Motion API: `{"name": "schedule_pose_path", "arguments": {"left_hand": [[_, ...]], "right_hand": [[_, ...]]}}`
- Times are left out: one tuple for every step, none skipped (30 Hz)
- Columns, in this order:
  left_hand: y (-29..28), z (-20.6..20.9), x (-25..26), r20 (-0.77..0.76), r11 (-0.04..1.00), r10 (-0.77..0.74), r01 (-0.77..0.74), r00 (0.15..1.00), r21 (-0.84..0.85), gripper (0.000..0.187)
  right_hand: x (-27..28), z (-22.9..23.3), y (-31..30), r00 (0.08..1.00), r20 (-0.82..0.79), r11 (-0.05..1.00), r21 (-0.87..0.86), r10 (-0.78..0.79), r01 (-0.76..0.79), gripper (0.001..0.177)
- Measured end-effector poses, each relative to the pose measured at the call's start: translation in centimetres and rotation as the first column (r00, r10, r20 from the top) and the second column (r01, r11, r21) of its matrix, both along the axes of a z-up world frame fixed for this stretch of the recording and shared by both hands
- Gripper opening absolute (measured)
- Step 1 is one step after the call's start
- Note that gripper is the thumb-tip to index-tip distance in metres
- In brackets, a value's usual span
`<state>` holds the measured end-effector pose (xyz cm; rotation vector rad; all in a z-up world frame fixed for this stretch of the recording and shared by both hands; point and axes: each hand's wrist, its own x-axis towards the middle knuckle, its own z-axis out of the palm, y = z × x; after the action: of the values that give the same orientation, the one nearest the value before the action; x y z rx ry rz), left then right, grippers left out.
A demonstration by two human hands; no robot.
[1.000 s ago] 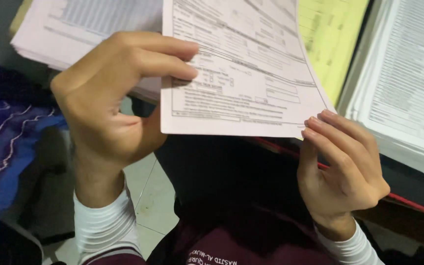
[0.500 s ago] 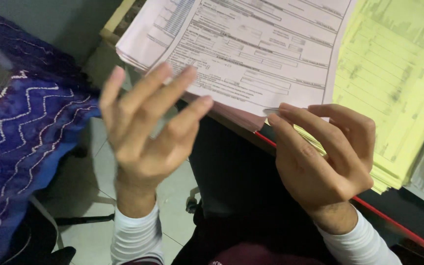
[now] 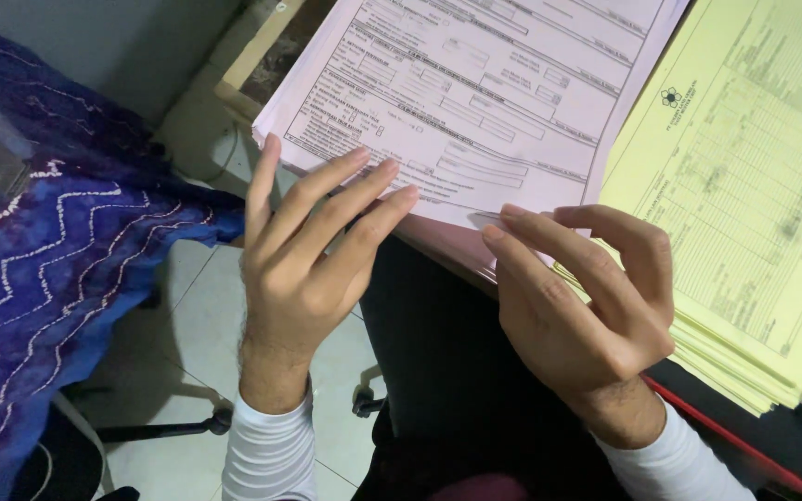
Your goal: Sorting and organizing various stacks of colored and white paper forms on a desk
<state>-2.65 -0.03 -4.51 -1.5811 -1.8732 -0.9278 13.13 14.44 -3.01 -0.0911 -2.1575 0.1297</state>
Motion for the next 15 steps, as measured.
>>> {"name": "schedule_pose_path", "arguments": {"left_hand": [[0.0, -0.1, -0.2, 0.001, 1.000, 0.001, -0.001, 1.000, 0.001, 0.016], [0.0, -0.2, -0.2, 0.017, 1.000, -0.013, 0.013, 1.000, -0.008, 0.016], [-0.1, -0.3, -0.3, 0.032, 1.000, -0.026, 0.027, 0.999, -0.016, 0.016], [-0.1, -0.5, -0.3, 0.035, 1.000, -0.026, 0.027, 0.999, -0.016, 0.016], [-0.1, -0.6, -0.3, 0.043, 1.000, -0.024, 0.025, 0.999, -0.014, 0.018], [0.0, -0.7, -0.4, 0.050, 1.000, -0.022, 0.022, 0.998, -0.010, 0.020], [0.0, -0.7, -0.3, 0.052, 1.000, -0.022, 0.022, 0.998, -0.010, 0.020], [0.0, -0.8, -0.3, 0.062, 1.000, -0.024, 0.024, 0.998, -0.006, 0.016], [0.0, -0.8, -0.3, 0.073, 1.000, -0.026, 0.026, 0.997, -0.003, 0.019], [0.1, -1.0, -0.3, 0.075, 1.000, -0.029, 0.029, 0.997, -0.004, 0.019], [0.1, -1.1, -0.4, 0.085, 0.999, -0.036, 0.035, 0.996, 0.008, 0.019], [0.2, -1.3, -0.4, 0.095, 0.999, -0.044, 0.042, 0.995, 0.022, 0.018], [0.2, -1.5, -0.4, 0.097, 0.999, -0.048, 0.046, 0.994, 0.024, 0.018], [0.2, -1.6, -0.4, 0.106, 0.998, -0.057, 0.054, 0.993, 0.028, 0.018], [0.2, -1.8, -0.5, 0.114, 0.998, -0.065, 0.062, 0.991, 0.032, 0.017]], "right_hand": [[0.0, 0.0, 0.0, 1.000, 0.001, 1.000, 0.001, 0.001, -0.001, 0.018], [0.2, 0.0, -0.1, 1.000, 0.027, 1.000, 0.008, -0.005, 0.005, 0.020], [0.3, 0.0, -0.1, 0.999, 0.053, 1.000, 0.015, -0.012, 0.011, 0.024], [0.4, 0.2, -0.3, 0.998, 0.056, 1.000, 0.014, -0.011, 0.011, 0.024], [0.6, 0.4, -0.5, 0.996, 0.087, 1.000, 0.001, -0.027, 0.027, 0.019], [0.7, 0.7, -0.6, 0.992, 0.117, 0.999, -0.011, -0.042, 0.044, 0.018], [1.2, 1.1, -0.5, 0.992, 0.119, 0.999, -0.010, -0.042, 0.043, 0.018], [1.7, 1.4, -0.5, 0.986, 0.165, 0.999, -0.042, -0.012, 0.019, 0.019], [2.2, 1.8, -0.5, 0.978, 0.209, 0.997, -0.074, 0.020, -0.004, 0.023], [2.8, 2.3, -0.2, 0.977, 0.211, 0.997, -0.076, 0.017, -0.001, 0.023], [3.4, 2.7, 0.1, 0.965, 0.260, 0.996, -0.084, 0.018, 0.004, 0.021], [4.1, 3.2, 0.4, 0.951, 0.308, 0.996, -0.089, 0.018, 0.009, 0.020], [4.7, 3.8, 0.4, 0.950, 0.311, 0.996, -0.087, 0.014, 0.013, 0.020], [5.3, 4.5, 0.5, 0.934, 0.358, 0.994, -0.094, -0.016, 0.053, 0.017], [5.9, 5.1, 0.5, 0.914, 0.404, 0.991, -0.099, -0.046, 0.093, 0.014]]}}
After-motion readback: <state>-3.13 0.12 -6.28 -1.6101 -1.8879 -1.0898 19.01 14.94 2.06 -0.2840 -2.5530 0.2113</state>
